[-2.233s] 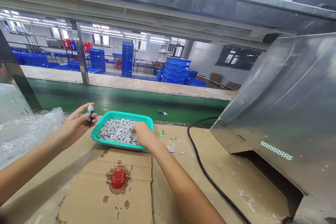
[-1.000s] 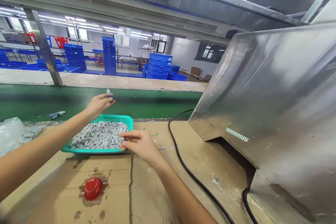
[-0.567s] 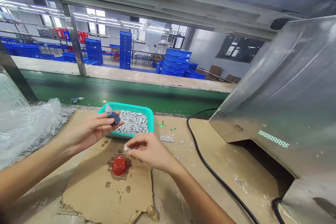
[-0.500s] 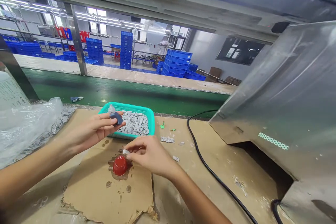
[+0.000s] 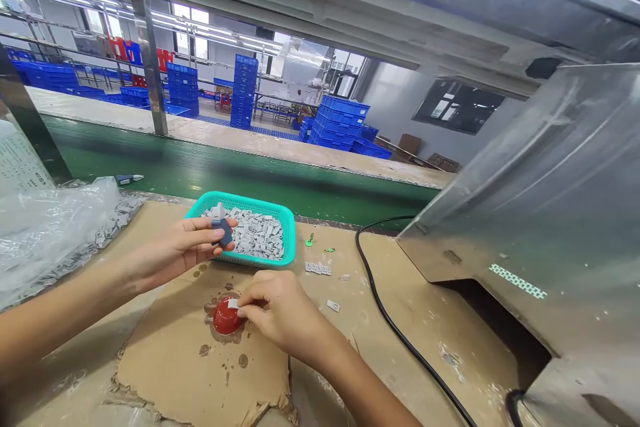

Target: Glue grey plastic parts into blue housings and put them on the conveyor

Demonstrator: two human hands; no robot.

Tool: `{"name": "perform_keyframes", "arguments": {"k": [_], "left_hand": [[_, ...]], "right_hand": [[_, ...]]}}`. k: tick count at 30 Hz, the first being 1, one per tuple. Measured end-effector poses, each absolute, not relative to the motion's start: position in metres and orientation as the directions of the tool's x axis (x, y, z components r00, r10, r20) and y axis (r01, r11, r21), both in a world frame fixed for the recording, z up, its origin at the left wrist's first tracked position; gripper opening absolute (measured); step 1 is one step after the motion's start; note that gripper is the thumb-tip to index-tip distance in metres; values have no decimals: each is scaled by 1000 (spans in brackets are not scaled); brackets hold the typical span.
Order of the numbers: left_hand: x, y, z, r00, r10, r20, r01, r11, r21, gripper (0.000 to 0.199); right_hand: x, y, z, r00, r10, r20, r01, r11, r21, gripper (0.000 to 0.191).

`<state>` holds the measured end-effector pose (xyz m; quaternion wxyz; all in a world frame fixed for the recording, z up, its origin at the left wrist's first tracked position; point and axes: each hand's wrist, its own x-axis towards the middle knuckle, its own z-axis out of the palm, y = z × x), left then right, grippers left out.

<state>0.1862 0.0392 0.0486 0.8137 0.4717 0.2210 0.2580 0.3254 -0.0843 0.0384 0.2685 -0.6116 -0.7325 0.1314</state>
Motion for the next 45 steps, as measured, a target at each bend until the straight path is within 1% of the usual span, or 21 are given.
{"name": "perform_keyframes", "arguments": {"k": [4, 10, 14, 16, 19, 23, 26, 28, 30, 34, 36, 38, 40, 42, 45], "left_hand": [[186, 39, 47, 762, 636, -122, -212, 424, 880, 11], [187, 40, 42, 771, 627, -112, -215, 421, 882, 14], [186, 39, 41, 786, 610, -99, -203, 406, 891, 22], [186, 38, 42, 793, 601, -99, -201, 412, 889, 24], [185, 37, 44, 797, 592, -115, -180, 414, 892, 22], [185, 39, 42, 797, 600, -69, -182, 349, 919, 22], [186, 41, 39, 787, 617, -33, -220, 329, 918, 22], [187, 41, 38, 779, 627, -26, -239, 335, 912, 20], [187, 42, 39, 770, 638, -23, -245, 329, 912, 18], [184, 45, 41, 741, 671, -26, -201, 259, 945, 20], [183, 45, 42, 732, 681, -10, -138, 164, 977, 22], [182, 46, 41, 734, 679, 16, -52, 33, 998, 24], [183, 46, 39, 750, 661, 28, 31, -78, 996, 26], [183, 46, 37, 772, 635, 31, 74, -139, 987, 30], [184, 43, 36, 805, 592, 48, 67, -171, 983, 31]], "right_hand": [[325, -86, 37, -168, 960, 223, 832, 259, -490, 14], [322, -87, 38, -201, 957, 209, 842, 278, -462, 18], [321, -88, 40, -224, 955, 194, 850, 289, -441, 18], [322, -88, 39, -232, 951, 205, 855, 300, -423, 19], [322, -89, 37, -238, 943, 234, 865, 316, -390, 20], [322, -90, 36, -249, 934, 256, 872, 331, -360, 20], [320, -91, 40, -226, 910, 347, 841, 362, -403, 19], [318, -92, 43, -160, 881, 446, 809, 376, -453, 18], [317, -91, 44, -89, 867, 490, 788, 362, -497, 16], [317, -91, 41, -80, 907, 414, 789, 311, -530, 16], [317, -90, 41, -59, 903, 426, 783, 306, -542, 16], [318, -91, 45, -39, 899, 436, 773, 304, -557, 16], [318, -93, 50, -26, 919, 393, 760, 273, -590, 15], [318, -95, 57, 32, 932, 361, 722, 228, -654, 14], [319, -97, 67, 199, 896, 397, 629, 194, -753, 9]]}}
